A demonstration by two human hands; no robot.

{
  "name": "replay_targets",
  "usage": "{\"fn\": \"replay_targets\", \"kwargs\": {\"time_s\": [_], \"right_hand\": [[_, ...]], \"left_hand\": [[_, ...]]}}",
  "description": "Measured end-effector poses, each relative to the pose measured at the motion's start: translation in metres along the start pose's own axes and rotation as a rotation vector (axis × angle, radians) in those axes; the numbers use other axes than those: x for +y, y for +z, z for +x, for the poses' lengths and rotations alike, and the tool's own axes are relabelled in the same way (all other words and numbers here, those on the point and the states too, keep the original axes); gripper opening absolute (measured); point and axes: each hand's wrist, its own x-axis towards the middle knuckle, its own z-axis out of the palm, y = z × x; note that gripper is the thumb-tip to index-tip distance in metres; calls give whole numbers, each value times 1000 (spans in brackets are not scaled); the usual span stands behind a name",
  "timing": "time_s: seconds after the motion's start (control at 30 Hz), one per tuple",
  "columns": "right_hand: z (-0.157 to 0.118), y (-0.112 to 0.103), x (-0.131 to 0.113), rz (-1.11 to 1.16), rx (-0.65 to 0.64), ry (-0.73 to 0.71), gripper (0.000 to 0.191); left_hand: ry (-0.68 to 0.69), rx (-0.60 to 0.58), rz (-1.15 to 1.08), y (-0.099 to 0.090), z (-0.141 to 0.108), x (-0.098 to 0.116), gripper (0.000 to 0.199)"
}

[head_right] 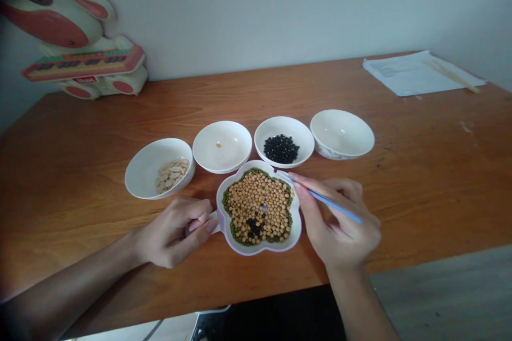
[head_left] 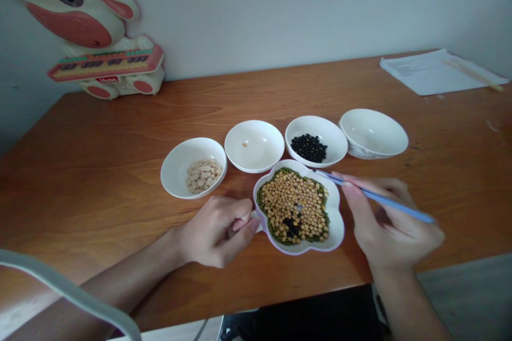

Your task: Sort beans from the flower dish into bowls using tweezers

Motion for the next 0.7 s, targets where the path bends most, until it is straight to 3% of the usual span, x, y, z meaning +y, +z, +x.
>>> {"fn": "replay_targets", "kwargs": {"time_s": [0.07,0.17,0.4,0.7], "right_hand": [[0,1,1,-43,99,106,35],[2,4,2,-45,109,183,27],[1,4,3,33,121,170,24],[7,-3,-1,93,-176,-105,18]], "left_hand": [[-2,-3,-2,0,0,1,34],[6,-3,0,-1,1,1,34],[-3,-2,9,0,1,2,33],[5,4,1,0,1,2,34]]}}
